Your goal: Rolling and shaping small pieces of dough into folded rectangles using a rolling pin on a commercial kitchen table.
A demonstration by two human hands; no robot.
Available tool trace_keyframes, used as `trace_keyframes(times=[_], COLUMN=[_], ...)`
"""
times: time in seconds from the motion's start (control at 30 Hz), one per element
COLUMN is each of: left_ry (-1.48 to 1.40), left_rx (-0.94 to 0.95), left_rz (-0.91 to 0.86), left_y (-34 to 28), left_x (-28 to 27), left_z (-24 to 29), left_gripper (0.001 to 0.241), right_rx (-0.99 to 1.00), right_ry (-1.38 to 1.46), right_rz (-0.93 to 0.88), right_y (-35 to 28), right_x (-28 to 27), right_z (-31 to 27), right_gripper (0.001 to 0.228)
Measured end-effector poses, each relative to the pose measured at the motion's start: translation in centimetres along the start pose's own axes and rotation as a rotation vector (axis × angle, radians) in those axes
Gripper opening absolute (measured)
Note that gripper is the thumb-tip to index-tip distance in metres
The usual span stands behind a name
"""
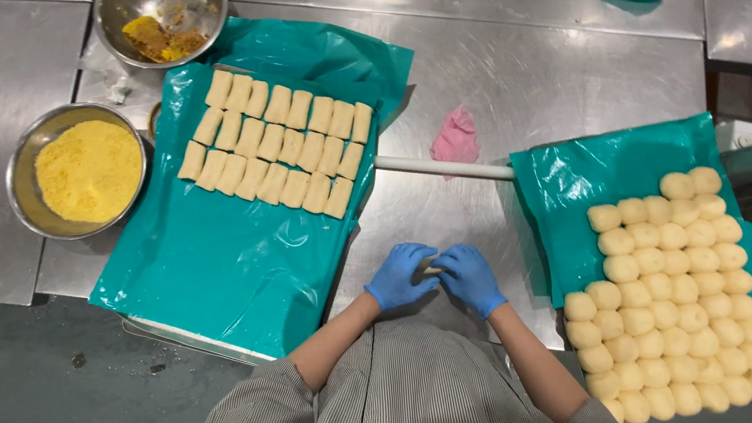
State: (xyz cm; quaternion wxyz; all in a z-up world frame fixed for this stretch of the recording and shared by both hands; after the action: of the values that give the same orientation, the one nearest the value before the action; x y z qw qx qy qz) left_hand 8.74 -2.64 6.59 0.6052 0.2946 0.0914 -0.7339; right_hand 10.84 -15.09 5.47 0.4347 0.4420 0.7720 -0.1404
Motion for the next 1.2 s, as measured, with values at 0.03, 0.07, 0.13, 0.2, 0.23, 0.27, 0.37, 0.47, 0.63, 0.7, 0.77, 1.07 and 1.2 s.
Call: trace_keyframes(times=[0.03,0.07,0.13,0.2,0.23,0.27,0.37,0.47,0.63,0.7,0.77,1.07,1.2], left_ry=[-0.028,-0.021,-0.245,-0.410,-0.581,-0.576,-0.657,-0.553,-0.616,-0.659,-0.702,-1.150,-0.998], left_rx=[0.032,0.028,-0.145,-0.291,-0.434,-0.429,-0.540,-0.601,-0.647,-0.642,-0.639,-0.799,-0.827], left_rz=[0.071,0.081,-0.065,-0.164,-0.274,-0.262,-0.085,0.066,0.171,0.202,0.229,0.483,0.668], left_y=[0.4,0.3,-0.2,-0.8,-1.6,-1.4,-2.0,-3.2,-6.6,-7.0,-7.9,-13.6,-16.6], left_x=[-1.7,-1.6,0.6,1.0,2.0,1.0,-2.1,-4.8,-5.3,-6.5,-7.2,-12.8,-15.3], left_z=[1.0,-0.9,-6.0,-8.1,-9.2,-8.6,-7.8,-8.0,-11.3,-11.2,-12.0,-15.5,-17.9], left_gripper=[0.054,0.054,0.061,0.059,0.057,0.057,0.044,0.036,0.037,0.039,0.041,0.048,0.046], right_rx=[-0.071,-0.083,-0.390,-0.361,-0.320,-0.333,0.264,0.455,0.538,0.526,0.519,0.447,-0.094], right_ry=[-0.020,-0.016,-0.114,-0.033,0.046,0.046,0.620,0.888,0.718,0.776,0.837,0.578,0.035], right_rz=[0.011,0.008,0.143,0.227,0.312,0.314,0.277,0.050,0.062,0.040,0.020,-0.048,-0.050], right_y=[0.1,0.6,0.8,2.7,3.6,4.2,5.0,4.3,4.5,5.0,5.0,8.3,13.7], right_x=[-0.4,-1.0,-3.3,-6.0,-7.9,-7.8,-4.5,3.5,6.0,6.3,6.7,6.9,9.2], right_z=[-0.9,-1.8,-6.2,-9.5,-10.9,-12.1,-7.1,-3.8,-4.5,-5.6,-6.4,-8.5,-11.9], right_gripper=[0.025,0.025,0.028,0.033,0.040,0.040,0.063,0.048,0.049,0.053,0.057,0.038,0.021])
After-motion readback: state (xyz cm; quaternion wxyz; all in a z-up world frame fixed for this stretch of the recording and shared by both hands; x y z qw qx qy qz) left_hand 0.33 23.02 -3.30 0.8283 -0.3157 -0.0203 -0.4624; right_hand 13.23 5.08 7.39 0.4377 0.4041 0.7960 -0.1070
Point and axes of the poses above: each hand's wrist, its own y-axis towards the middle knuckle, its own x-axis out of the palm, z = x × y, the point moved 10 cm from there along y, towards the middle knuckle, and after that the axes turned 6 degrees about z, right-handed, at the moved point
